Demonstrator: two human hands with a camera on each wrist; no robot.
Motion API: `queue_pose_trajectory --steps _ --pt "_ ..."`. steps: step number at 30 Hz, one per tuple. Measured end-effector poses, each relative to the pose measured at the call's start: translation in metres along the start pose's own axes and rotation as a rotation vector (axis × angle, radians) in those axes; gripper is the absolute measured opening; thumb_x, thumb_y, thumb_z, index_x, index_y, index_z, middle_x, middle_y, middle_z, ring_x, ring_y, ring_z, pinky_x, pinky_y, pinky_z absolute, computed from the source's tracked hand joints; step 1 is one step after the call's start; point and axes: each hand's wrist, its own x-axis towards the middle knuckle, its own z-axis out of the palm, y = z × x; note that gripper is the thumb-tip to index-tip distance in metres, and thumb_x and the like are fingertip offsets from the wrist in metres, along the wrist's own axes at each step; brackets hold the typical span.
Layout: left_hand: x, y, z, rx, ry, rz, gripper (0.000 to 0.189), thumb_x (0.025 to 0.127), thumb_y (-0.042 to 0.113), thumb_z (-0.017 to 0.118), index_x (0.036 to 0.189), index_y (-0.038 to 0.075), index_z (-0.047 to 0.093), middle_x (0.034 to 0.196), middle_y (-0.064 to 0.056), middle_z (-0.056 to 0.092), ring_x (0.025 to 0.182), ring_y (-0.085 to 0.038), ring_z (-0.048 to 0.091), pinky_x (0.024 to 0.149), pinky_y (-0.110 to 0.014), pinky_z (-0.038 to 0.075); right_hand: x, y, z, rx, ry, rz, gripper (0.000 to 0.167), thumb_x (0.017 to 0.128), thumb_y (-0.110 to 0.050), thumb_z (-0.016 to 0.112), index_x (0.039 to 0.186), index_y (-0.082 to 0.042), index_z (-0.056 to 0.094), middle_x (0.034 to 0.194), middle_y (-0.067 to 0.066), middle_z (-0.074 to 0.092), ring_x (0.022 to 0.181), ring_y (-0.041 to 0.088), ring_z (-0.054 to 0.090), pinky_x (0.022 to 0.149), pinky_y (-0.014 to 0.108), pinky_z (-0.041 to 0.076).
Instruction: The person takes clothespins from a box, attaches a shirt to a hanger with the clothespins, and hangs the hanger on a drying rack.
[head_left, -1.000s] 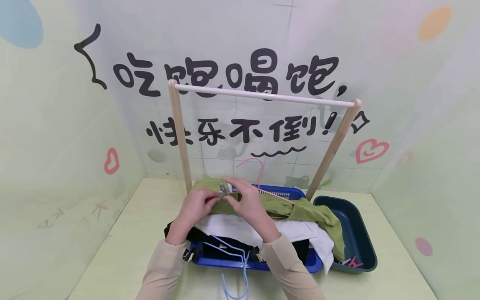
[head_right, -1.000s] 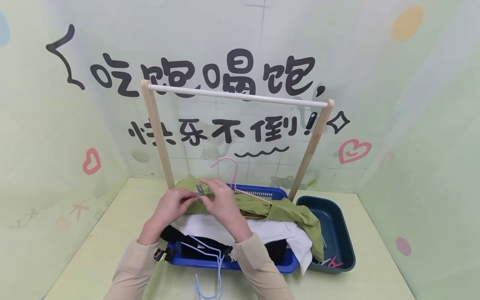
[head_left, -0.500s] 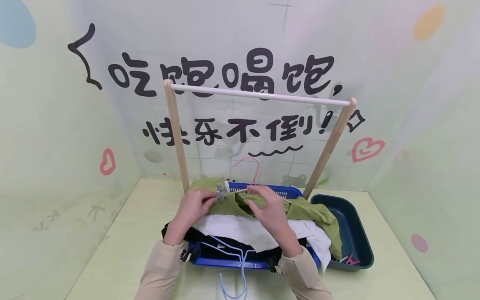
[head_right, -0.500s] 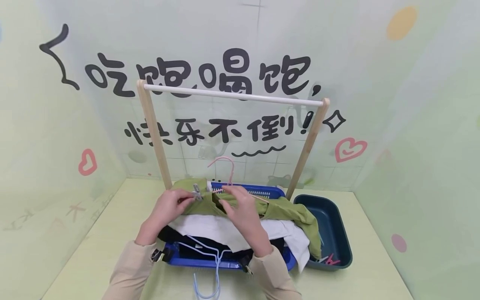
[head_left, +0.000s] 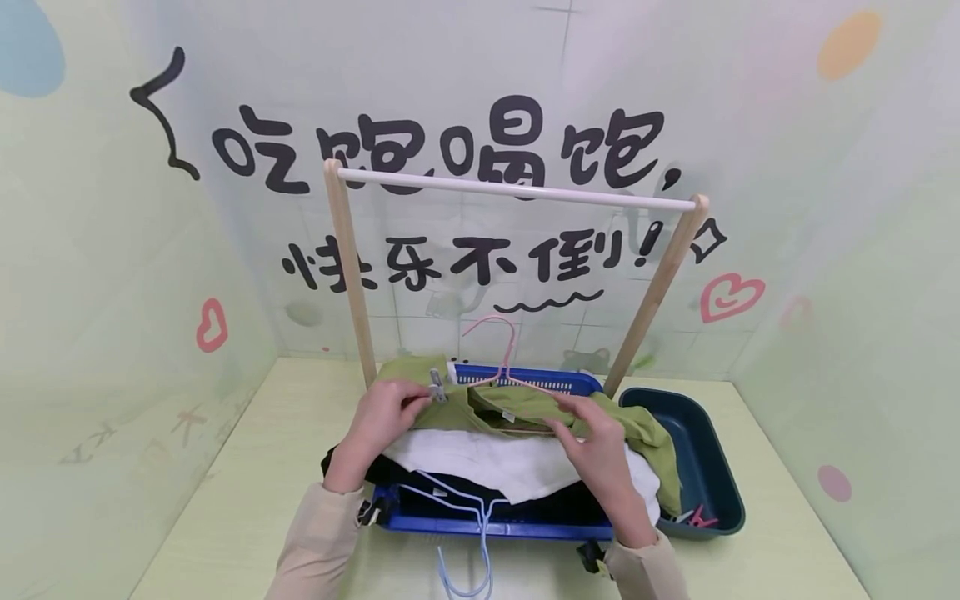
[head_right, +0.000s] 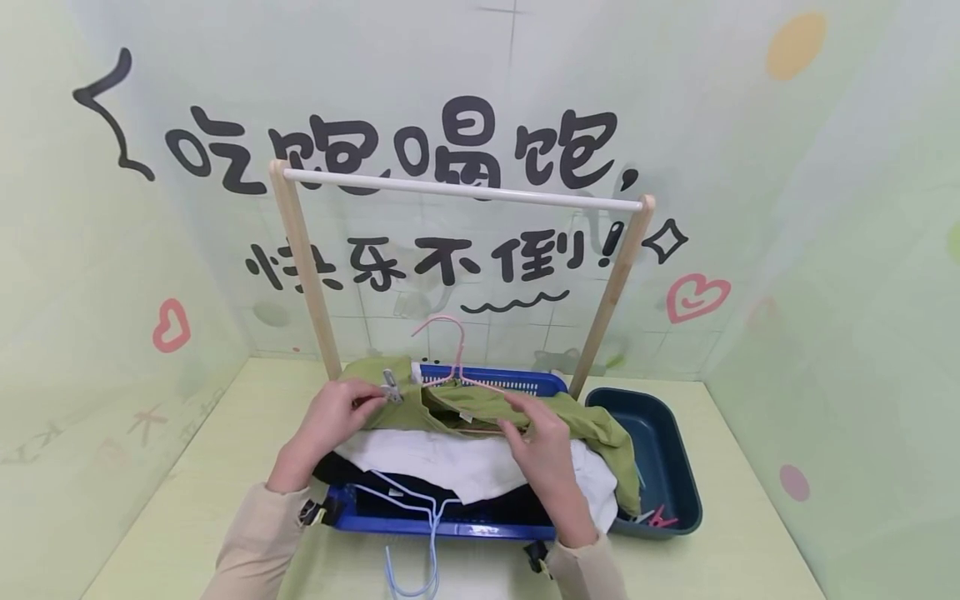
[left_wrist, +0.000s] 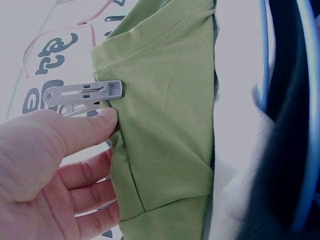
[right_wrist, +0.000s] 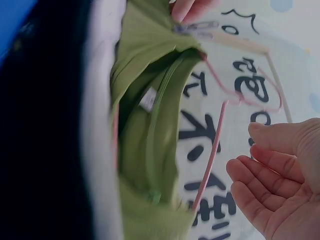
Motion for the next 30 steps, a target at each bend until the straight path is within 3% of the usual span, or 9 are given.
queue_pose_trajectory --steps 7,14,21,28,30 --pt "-0.001 0.0 -0.001 -0.007 -0.009 -0.019 0.005 0.079 0.006 0.073 0.083 0.007 0.075 0.082 -0.005 0.071 0.075 -0.021 0.065 0.066 -0.037 0.052 -0.019 0.02 -0.027 -0.088 0.063 0.005 0.039 0.06 0.012 0.081 0.096 0.003 0.069 0.088 0.012 0.069 0.078 0.023 0.065 0.069 0.024 0.052" --pt "-0.001 0.001 0.0 -0.001 -0.017 -0.034 0.005 0.079 0.006 0.073 0.084 0.007 0.075 0.083 -0.006 0.071 0.076 -0.021 0.065 0.065 -0.037 0.053 -0.037 0.037 -0.056 -0.18 0.145 0.088 0.037 0.059 0.014 0.08 0.093 0.004 0.069 0.085 0.014 0.069 0.071 0.025 0.065 0.074 0.004 0.042" --pt "-0.001 0.001 0.0 -0.009 -0.016 -0.032 0.005 0.079 0.005 0.073 0.084 0.006 0.075 0.083 -0.007 0.071 0.075 -0.022 0.066 0.065 -0.037 0.053 -0.063 0.064 -0.076 -0.218 0.223 0.187 0.031 0.062 0.015 0.077 0.091 0.007 0.069 0.079 0.016 0.068 0.07 0.006 0.061 0.069 0.002 0.039" --pt "-0.001 0.001 0.001 -0.011 -0.01 -0.019 0.005 0.078 0.004 0.074 0.083 0.005 0.075 0.082 -0.008 0.071 0.074 -0.022 0.066 0.065 -0.037 0.053 -0.082 0.083 -0.086 -0.321 0.167 0.353 0.026 0.065 0.013 0.076 0.09 0.008 0.068 0.076 0.018 0.068 0.066 0.032 0.065 0.063 0.002 0.038" --pt "-0.001 0.0 0.001 -0.013 -0.005 -0.015 0.005 0.078 0.004 0.074 0.083 0.004 0.075 0.081 -0.008 0.071 0.074 -0.022 0.066 0.064 -0.037 0.053 -0.085 0.086 -0.088 -0.336 0.137 0.406 0.025 0.067 0.012 0.075 0.091 0.009 0.067 0.078 0.02 0.067 0.068 0.036 0.065 0.06 0.007 0.043"
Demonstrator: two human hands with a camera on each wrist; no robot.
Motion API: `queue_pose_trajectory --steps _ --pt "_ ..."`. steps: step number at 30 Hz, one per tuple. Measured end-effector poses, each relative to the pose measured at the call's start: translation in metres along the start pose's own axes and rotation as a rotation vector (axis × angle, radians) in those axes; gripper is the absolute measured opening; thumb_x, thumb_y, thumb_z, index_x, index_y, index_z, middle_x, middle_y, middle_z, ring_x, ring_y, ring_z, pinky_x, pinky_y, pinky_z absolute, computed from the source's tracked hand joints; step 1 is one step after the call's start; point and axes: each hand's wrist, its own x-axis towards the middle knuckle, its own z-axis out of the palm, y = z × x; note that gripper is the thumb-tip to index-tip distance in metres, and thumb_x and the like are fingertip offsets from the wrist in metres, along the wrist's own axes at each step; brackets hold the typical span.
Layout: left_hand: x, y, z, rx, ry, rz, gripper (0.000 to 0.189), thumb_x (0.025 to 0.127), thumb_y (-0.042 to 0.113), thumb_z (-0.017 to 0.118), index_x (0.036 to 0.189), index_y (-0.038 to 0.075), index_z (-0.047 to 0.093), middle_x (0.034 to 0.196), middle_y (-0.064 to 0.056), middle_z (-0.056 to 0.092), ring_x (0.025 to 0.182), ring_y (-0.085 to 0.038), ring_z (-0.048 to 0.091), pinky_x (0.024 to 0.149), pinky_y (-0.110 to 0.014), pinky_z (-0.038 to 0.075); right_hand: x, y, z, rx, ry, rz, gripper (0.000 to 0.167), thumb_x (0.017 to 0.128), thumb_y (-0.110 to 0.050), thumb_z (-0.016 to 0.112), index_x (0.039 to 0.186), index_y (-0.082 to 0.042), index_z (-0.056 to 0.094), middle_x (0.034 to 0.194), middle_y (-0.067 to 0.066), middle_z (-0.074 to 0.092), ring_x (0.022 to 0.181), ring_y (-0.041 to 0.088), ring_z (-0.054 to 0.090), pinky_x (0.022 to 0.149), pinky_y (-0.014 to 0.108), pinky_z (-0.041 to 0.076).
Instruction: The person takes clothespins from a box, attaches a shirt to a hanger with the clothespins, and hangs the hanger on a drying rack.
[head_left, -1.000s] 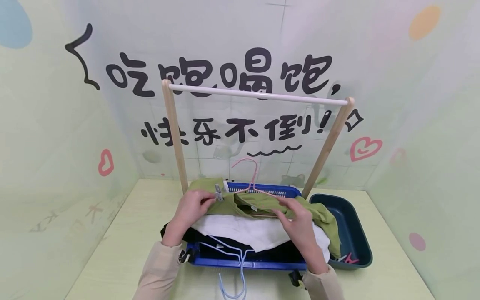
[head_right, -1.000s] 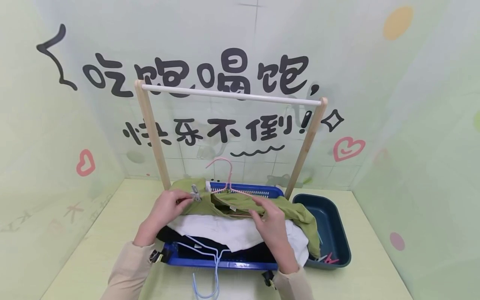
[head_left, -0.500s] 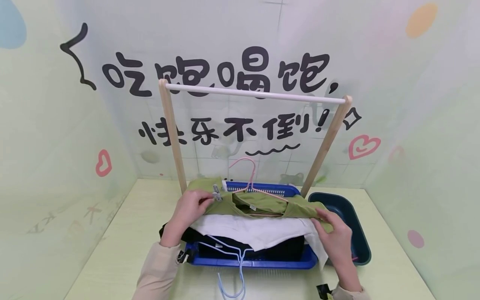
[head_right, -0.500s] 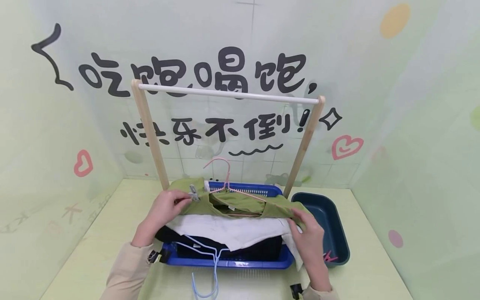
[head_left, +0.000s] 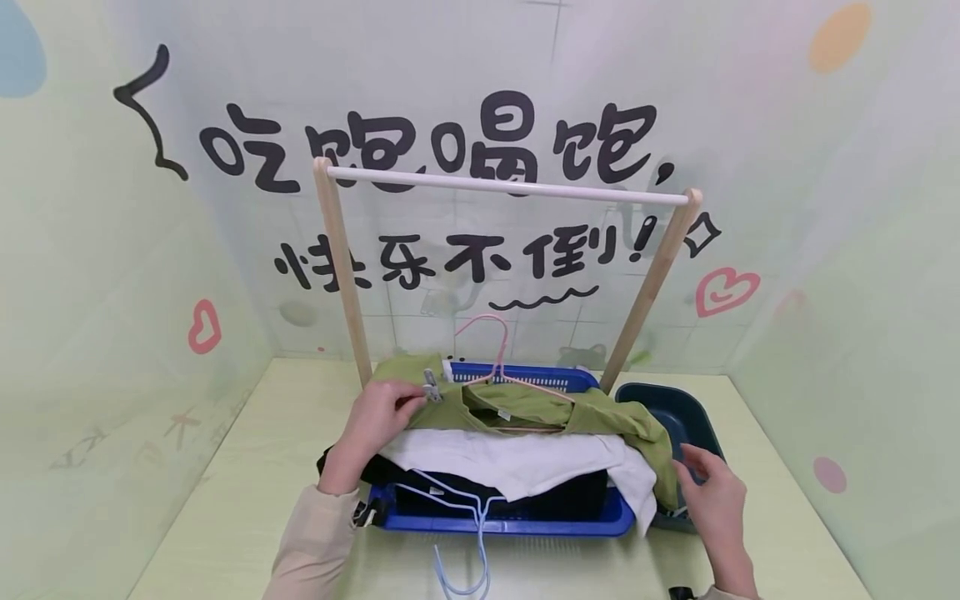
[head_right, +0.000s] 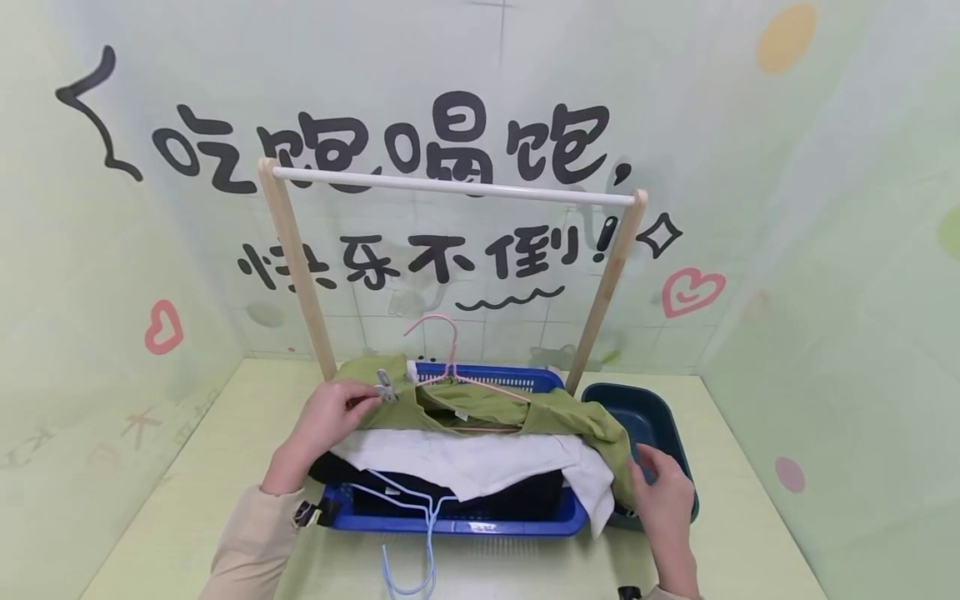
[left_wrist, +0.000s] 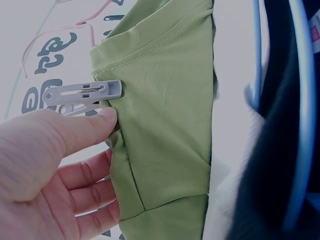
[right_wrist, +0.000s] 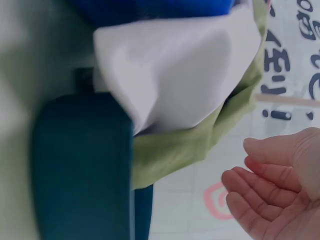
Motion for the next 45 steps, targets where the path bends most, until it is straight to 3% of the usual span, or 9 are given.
queue_pose_trajectory --steps 3,7,14,23,27,30,39,45 --pt "0.0 -0.001 0.001 -0.001 0.009 0.001 0.005 0.078 0.003 0.074 0.082 0.004 0.075 0.081 -0.008 0.071 0.073 -0.022 0.066 0.063 -0.036 0.053 -0.002 0.005 -0.001 -0.031 -0.08 0.072 0.023 0.071 0.011 0.072 0.093 0.011 0.066 0.081 0.024 0.067 0.07 0.037 0.065 0.058 0.025 0.051" --pt "0.001 -0.001 0.002 0.003 0.012 0.009 0.005 0.078 0.004 0.074 0.083 0.005 0.075 0.081 -0.008 0.071 0.073 -0.021 0.065 0.062 -0.036 0.053 -0.005 0.013 -0.002 -0.085 -0.216 0.179 0.021 0.077 0.008 0.067 0.097 0.012 0.065 0.084 0.026 0.066 0.073 0.037 0.063 0.061 0.045 0.051" --pt "-0.001 -0.001 0.002 0.012 0.016 0.02 0.004 0.078 0.004 0.074 0.083 0.004 0.075 0.082 -0.008 0.071 0.074 -0.022 0.066 0.063 -0.036 0.053 -0.005 0.035 0.001 -0.214 -0.398 0.277 0.018 0.077 0.002 0.063 0.09 0.015 0.062 0.075 0.025 0.063 0.064 0.035 0.06 0.054 0.045 0.047" --pt "0.0 -0.001 0.003 0.004 0.014 -0.012 0.005 0.078 0.003 0.074 0.083 0.005 0.075 0.082 -0.008 0.071 0.074 -0.021 0.065 0.063 -0.036 0.053 -0.002 0.052 0.009 -0.283 -0.594 0.335 0.009 0.074 -0.003 0.062 0.066 0.002 0.062 0.062 0.013 0.059 0.053 0.025 0.054 0.047 0.043 0.044" --pt "-0.001 -0.001 0.003 -0.003 0.015 -0.007 0.005 0.078 0.003 0.074 0.083 0.004 0.075 0.082 -0.008 0.071 0.073 -0.021 0.065 0.062 -0.035 0.053 0.0 0.054 0.014 -0.302 -0.632 0.356 0.021 0.072 -0.005 0.057 0.055 -0.006 0.046 0.056 0.008 0.05 0.051 0.023 0.048 0.043 0.039 0.039" --pt "-0.001 -0.001 0.003 -0.003 0.015 -0.004 0.005 0.078 0.003 0.074 0.083 0.004 0.075 0.081 -0.008 0.071 0.072 -0.02 0.065 0.062 -0.035 0.053 0.002 0.055 0.018 -0.328 -0.654 0.354 0.026 0.073 -0.008 0.057 0.055 -0.009 0.039 0.056 0.011 0.049 0.052 0.026 0.049 0.042 0.04 0.038" --pt "-0.003 -0.001 0.003 -0.007 0.012 0.001 0.004 0.079 0.003 0.073 0.082 0.004 0.074 0.081 -0.008 0.07 0.071 -0.02 0.064 0.062 -0.035 0.052 0.007 0.053 0.026 -0.322 -0.674 0.329 0.009 0.073 -0.003 0.054 0.065 0.001 0.051 0.066 0.022 0.057 0.057 0.032 0.055 0.045 0.046 0.042" --pt "-0.003 -0.001 0.003 -0.003 0.017 0.014 0.003 0.08 0.004 0.073 0.082 0.003 0.074 0.081 -0.008 0.07 0.072 -0.021 0.064 0.062 -0.035 0.053 0.006 0.055 0.026 -0.309 -0.665 0.337 0.011 0.072 -0.001 0.053 0.062 -0.001 0.049 0.062 0.018 0.055 0.055 0.029 0.053 0.044 0.044 0.041"
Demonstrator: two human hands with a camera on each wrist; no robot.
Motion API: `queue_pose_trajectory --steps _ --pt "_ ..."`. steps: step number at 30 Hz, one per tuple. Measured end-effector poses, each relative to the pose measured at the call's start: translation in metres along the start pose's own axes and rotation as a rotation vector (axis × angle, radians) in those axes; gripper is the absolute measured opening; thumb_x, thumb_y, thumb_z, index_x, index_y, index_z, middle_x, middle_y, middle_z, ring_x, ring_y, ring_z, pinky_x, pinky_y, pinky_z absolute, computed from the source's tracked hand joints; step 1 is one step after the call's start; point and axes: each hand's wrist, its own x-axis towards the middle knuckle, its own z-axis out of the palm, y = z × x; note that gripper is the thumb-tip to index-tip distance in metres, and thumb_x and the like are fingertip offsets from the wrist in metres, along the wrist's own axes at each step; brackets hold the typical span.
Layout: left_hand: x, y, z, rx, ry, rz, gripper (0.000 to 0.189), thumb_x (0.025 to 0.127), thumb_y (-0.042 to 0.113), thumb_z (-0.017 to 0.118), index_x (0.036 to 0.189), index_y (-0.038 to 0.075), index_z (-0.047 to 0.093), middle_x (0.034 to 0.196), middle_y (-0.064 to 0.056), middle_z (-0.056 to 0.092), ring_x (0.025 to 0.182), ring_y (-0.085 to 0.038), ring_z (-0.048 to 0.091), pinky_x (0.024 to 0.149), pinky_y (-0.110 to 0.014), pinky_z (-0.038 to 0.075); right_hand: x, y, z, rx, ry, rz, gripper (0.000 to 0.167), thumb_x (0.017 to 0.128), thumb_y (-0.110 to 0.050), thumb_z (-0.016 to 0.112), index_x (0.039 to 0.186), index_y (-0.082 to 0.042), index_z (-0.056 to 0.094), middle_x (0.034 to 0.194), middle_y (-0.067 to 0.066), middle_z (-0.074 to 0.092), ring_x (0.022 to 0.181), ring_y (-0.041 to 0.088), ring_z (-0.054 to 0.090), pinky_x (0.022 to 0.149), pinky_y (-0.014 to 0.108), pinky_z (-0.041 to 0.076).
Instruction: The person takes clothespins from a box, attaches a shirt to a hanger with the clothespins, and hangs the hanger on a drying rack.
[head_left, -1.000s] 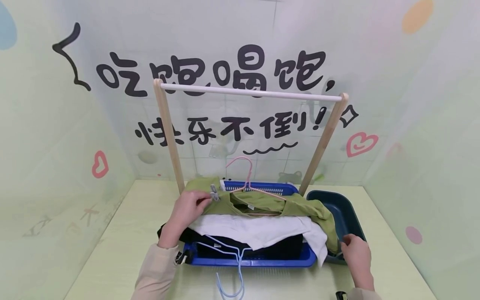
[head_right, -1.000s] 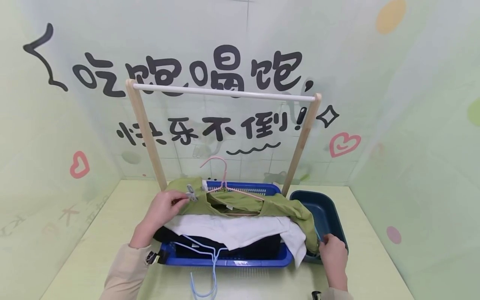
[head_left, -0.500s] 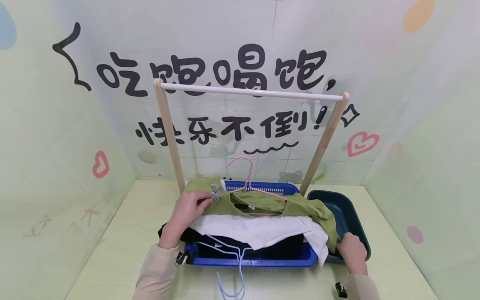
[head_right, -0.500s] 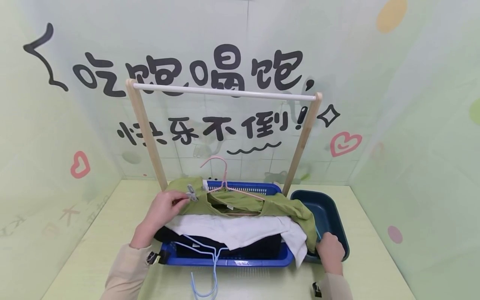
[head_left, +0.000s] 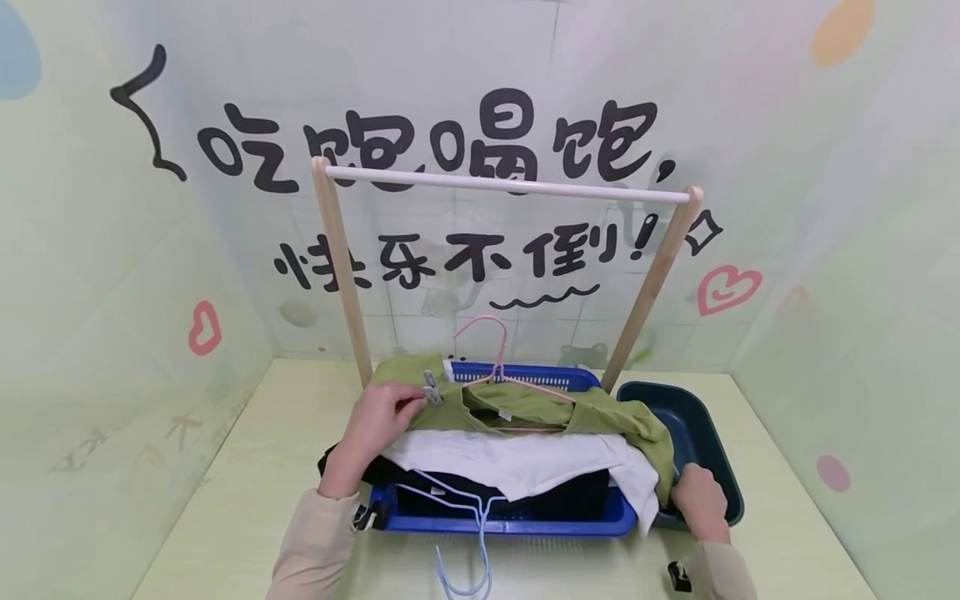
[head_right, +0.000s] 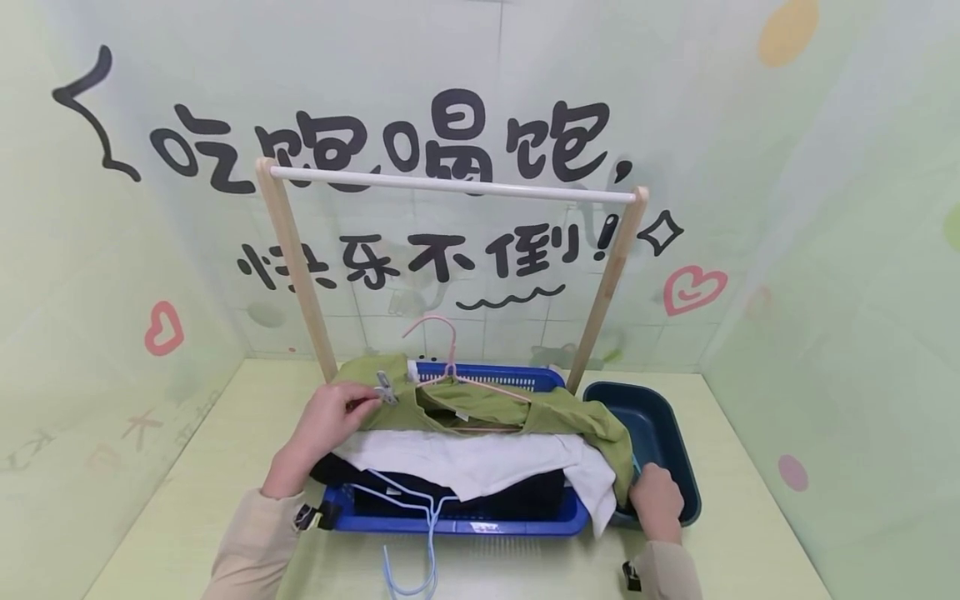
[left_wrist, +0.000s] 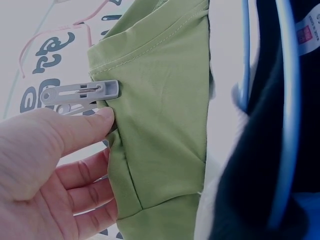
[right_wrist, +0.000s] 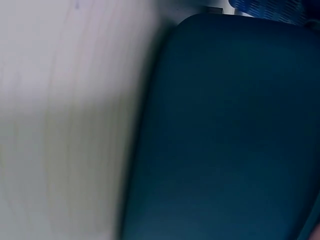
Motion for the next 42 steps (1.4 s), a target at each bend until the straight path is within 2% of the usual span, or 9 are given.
queue_pose_trajectory --steps 8,11,14,18,22,31,34,39,42 --pt "0.0 -0.001 0.0 -0.005 0.005 0.008 0.004 0.079 0.005 0.073 0.082 0.002 0.074 0.08 -0.008 0.07 0.071 -0.021 0.064 0.062 -0.036 0.053 0.0 0.004 -0.007 0.047 0.05 -0.007 0.027 0.071 -0.005 0.058 0.056 -0.011 0.036 0.054 0.003 0.039 0.049 0.021 0.039 0.043 0.033 0.032" --pt "-0.001 -0.001 0.0 -0.002 0.002 0.006 0.003 0.08 0.005 0.073 0.082 0.002 0.074 0.081 -0.008 0.07 0.072 -0.022 0.065 0.063 -0.037 0.053 0.0 0.004 -0.012 0.044 0.051 -0.011 0.023 0.07 -0.005 0.059 0.055 -0.008 0.041 0.053 0.003 0.041 0.048 0.02 0.041 0.043 0.034 0.033" --pt "-0.001 -0.002 0.001 0.001 -0.001 -0.002 0.003 0.08 0.005 0.073 0.081 0.002 0.074 0.081 -0.008 0.07 0.073 -0.022 0.065 0.064 -0.037 0.053 -0.002 0.002 -0.017 0.059 0.065 -0.04 0.011 0.071 -0.003 0.06 0.067 0.006 0.056 0.059 0.013 0.055 0.05 0.024 0.051 0.048 0.04 0.044" --pt "-0.001 -0.002 0.002 0.006 -0.001 -0.007 0.003 0.079 0.005 0.073 0.081 0.002 0.074 0.082 -0.008 0.07 0.074 -0.022 0.065 0.065 -0.037 0.053 -0.005 -0.001 -0.026 0.098 0.118 -0.086 0.026 0.076 0.0 0.062 0.093 0.018 0.06 0.077 0.025 0.063 0.062 0.033 0.06 0.059 0.049 0.049" --pt "-0.001 -0.002 0.002 0.008 -0.003 -0.004 0.004 0.078 0.003 0.073 0.082 0.002 0.074 0.082 -0.009 0.07 0.074 -0.022 0.065 0.064 -0.037 0.053 -0.01 -0.006 -0.036 0.145 0.155 -0.11 0.028 0.079 0.002 0.062 0.1 0.019 0.058 0.081 0.026 0.063 0.071 0.037 0.06 0.063 0.05 0.049" --pt "0.001 -0.001 0.0 0.004 -0.007 -0.012 0.005 0.078 0.002 0.073 0.083 0.002 0.074 0.082 -0.01 0.07 0.073 -0.023 0.065 0.063 -0.037 0.053 -0.02 -0.027 -0.062 0.231 0.176 -0.136 0.031 0.084 0.003 0.061 0.111 0.017 0.055 0.096 0.031 0.063 0.088 0.043 0.061 0.077 0.053 0.049" --pt "0.001 0.0 0.0 0.001 -0.009 -0.018 0.005 0.078 0.002 0.073 0.083 0.002 0.074 0.083 -0.01 0.07 0.074 -0.023 0.065 0.063 -0.037 0.053 -0.023 -0.035 -0.069 0.253 0.198 -0.172 0.032 0.085 0.003 0.062 0.113 0.016 0.055 0.099 0.032 0.062 0.089 0.043 0.062 0.079 0.052 0.049" --pt "0.002 0.001 0.0 0.001 -0.011 -0.016 0.005 0.078 0.002 0.073 0.083 0.002 0.074 0.082 -0.01 0.07 0.073 -0.023 0.065 0.062 -0.037 0.053 -0.027 -0.052 -0.08 0.285 0.28 -0.266 0.031 0.082 0.004 0.065 0.111 0.012 0.058 0.097 0.03 0.064 0.087 0.041 0.064 0.075 0.047 0.052" --pt "0.003 0.001 0.0 -0.001 -0.011 -0.016 0.005 0.078 0.002 0.073 0.083 0.002 0.074 0.082 -0.01 0.07 0.074 -0.023 0.065 0.063 -0.037 0.053 -0.028 -0.064 -0.084 0.331 0.299 -0.33 0.031 0.08 0.005 0.068 0.11 0.009 0.061 0.097 0.026 0.066 0.087 0.036 0.065 0.072 0.027 0.054"
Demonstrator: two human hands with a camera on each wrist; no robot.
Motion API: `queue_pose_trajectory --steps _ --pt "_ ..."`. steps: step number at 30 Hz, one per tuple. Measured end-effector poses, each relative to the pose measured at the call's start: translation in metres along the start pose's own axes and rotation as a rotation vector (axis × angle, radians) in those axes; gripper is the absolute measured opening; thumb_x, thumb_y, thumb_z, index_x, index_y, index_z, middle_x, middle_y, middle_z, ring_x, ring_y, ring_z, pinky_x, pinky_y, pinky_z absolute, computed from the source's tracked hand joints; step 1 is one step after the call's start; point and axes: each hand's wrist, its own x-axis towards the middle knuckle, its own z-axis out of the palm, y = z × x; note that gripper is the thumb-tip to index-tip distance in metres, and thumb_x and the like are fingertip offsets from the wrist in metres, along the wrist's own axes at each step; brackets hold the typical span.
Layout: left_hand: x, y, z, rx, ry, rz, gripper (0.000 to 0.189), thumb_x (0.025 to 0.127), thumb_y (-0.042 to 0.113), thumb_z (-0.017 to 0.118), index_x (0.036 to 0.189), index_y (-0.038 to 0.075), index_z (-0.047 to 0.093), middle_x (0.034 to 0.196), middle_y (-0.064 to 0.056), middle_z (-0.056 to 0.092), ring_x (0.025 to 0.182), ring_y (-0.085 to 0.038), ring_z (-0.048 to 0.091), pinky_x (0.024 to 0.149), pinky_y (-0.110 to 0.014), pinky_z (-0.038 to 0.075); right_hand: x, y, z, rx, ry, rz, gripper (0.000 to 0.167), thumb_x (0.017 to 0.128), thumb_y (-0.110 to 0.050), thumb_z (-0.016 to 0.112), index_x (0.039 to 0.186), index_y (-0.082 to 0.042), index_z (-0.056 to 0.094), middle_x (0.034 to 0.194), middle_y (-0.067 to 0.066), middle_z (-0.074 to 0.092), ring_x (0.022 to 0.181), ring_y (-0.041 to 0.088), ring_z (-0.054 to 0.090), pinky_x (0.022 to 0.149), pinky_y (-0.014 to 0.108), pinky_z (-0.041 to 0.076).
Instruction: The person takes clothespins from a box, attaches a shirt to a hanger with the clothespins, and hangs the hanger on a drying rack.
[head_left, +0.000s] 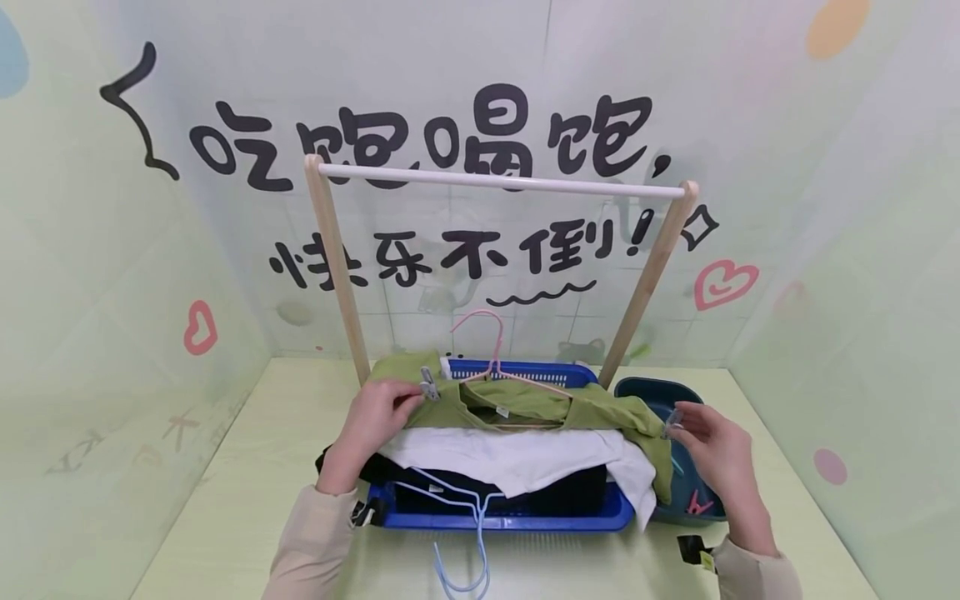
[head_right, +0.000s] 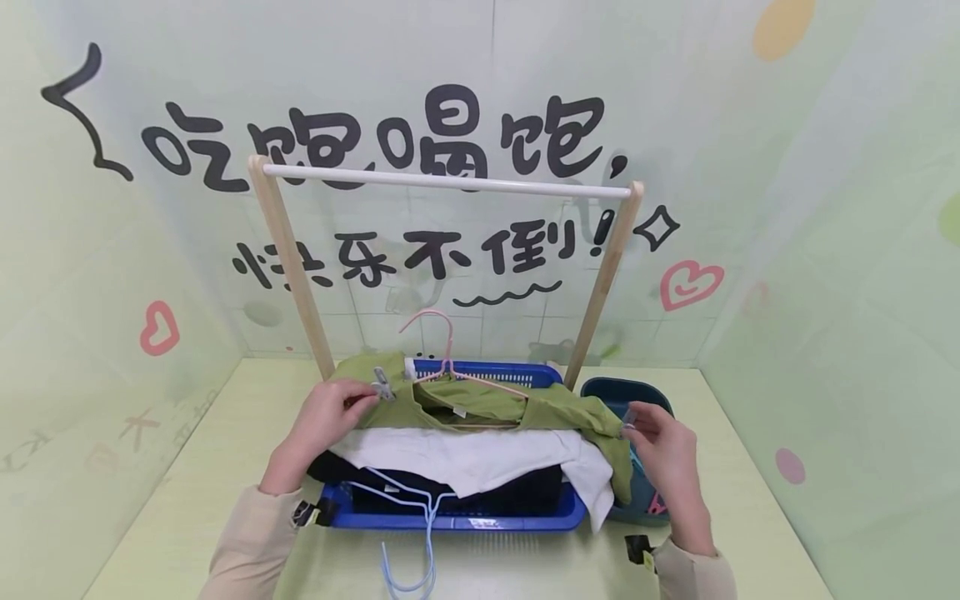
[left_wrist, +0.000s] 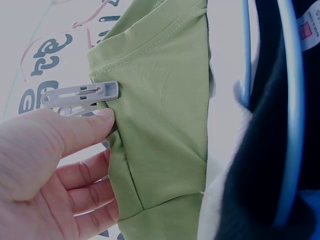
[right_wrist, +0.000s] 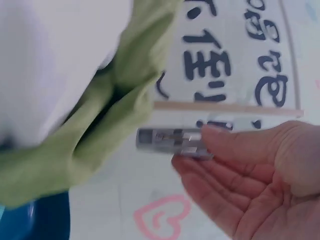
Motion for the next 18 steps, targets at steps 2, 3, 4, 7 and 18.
queue_pose_trajectory --steps 2,3,4,7,18 --pt "0.0 0.0 0.0 0.002 -0.001 -0.001 0.005 0.078 0.002 0.073 0.083 0.002 0.074 0.083 -0.01 0.07 0.075 -0.024 0.065 0.064 -0.038 0.053 0.003 -0.008 0.001 0.038 0.014 -0.052 0.031 0.079 0.006 0.07 0.109 0.006 0.063 0.096 0.023 0.067 0.084 0.023 0.067 0.07 0.013 0.05" --pt "0.0 0.0 0.0 0.005 -0.001 0.0 0.005 0.078 0.002 0.073 0.083 0.002 0.074 0.083 -0.01 0.071 0.075 -0.024 0.065 0.065 -0.038 0.053 0.004 -0.011 0.002 0.06 0.021 -0.082 0.031 0.078 0.007 0.07 0.108 0.005 0.064 0.095 0.022 0.068 0.083 0.016 0.067 0.069 0.007 0.047" --pt "0.0 -0.001 0.0 0.007 -0.001 -0.001 0.005 0.078 0.002 0.073 0.083 0.003 0.074 0.083 -0.01 0.071 0.076 -0.024 0.066 0.065 -0.038 0.053 0.006 -0.014 0.004 0.087 0.024 -0.111 0.031 0.078 0.008 0.07 0.108 0.005 0.064 0.094 0.021 0.068 0.083 0.009 0.065 0.069 0.003 0.044" --pt "0.0 -0.001 0.0 0.009 -0.001 0.003 0.004 0.079 0.003 0.073 0.083 0.003 0.074 0.083 -0.01 0.07 0.075 -0.024 0.065 0.064 -0.038 0.053 0.011 -0.021 0.008 0.176 0.039 -0.205 0.031 0.076 0.011 0.07 0.106 0.004 0.065 0.092 0.019 0.068 0.082 -0.004 0.059 0.07 0.003 0.043" --pt "-0.001 -0.002 0.001 0.002 0.011 0.025 0.005 0.078 0.002 0.073 0.083 0.002 0.074 0.082 -0.009 0.071 0.076 -0.024 0.066 0.067 -0.039 0.053 0.03 -0.036 0.029 0.239 0.088 -0.362 0.028 0.072 0.012 0.073 0.098 0.004 0.068 0.085 0.017 0.07 0.077 0.004 0.064 0.066 0.007 0.047"
